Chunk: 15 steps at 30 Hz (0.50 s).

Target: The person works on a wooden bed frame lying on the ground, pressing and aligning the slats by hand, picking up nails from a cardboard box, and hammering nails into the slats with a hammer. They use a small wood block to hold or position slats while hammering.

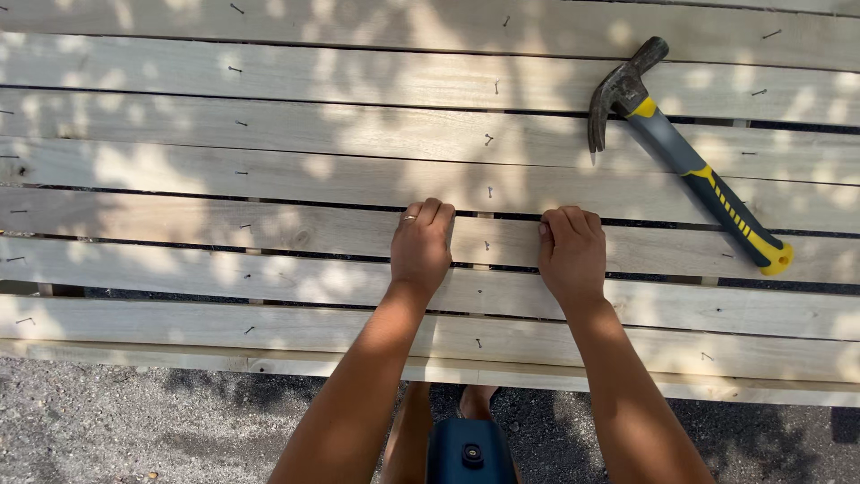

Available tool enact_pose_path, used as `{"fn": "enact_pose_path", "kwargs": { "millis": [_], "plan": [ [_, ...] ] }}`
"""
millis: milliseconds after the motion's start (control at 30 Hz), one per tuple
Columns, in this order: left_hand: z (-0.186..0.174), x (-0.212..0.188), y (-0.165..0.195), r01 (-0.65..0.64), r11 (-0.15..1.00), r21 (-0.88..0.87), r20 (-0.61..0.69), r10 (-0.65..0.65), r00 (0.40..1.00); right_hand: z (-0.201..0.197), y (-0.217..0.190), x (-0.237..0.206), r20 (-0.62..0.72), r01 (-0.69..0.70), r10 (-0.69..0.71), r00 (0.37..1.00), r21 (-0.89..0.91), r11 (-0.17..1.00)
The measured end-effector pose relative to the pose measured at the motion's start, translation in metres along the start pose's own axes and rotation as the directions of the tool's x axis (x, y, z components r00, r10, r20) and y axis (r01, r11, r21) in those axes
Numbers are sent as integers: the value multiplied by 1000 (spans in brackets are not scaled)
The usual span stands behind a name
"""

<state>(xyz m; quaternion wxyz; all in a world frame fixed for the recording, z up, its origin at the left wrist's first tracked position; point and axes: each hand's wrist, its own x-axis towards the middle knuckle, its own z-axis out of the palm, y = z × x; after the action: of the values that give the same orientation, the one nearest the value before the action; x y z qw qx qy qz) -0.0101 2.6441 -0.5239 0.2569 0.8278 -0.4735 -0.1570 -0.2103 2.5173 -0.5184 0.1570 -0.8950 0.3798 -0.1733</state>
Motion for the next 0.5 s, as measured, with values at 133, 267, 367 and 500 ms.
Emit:
{"fn": "enact_pose_path", "kwargs": {
  "millis": [133, 267, 367, 500],
  "plan": [
    [1, -1, 4, 6, 999, 39, -4, -6, 1000, -3, -3, 1, 5, 5, -6, 1000, 44, 999],
    [2, -2, 4, 2, 999, 54, 11, -3, 1000, -4, -3, 1, -15, 8, -7, 1000, 50, 999],
    [2, -4, 3, 15, 996, 83, 39, -18, 999, -5, -2, 0, 1, -1, 1, 1000, 74, 997],
    [1, -4, 4, -19, 996, 84, -4, 19, 1000, -5, 0, -1, 16, 1, -2, 1000, 79, 997]
  ]
}}
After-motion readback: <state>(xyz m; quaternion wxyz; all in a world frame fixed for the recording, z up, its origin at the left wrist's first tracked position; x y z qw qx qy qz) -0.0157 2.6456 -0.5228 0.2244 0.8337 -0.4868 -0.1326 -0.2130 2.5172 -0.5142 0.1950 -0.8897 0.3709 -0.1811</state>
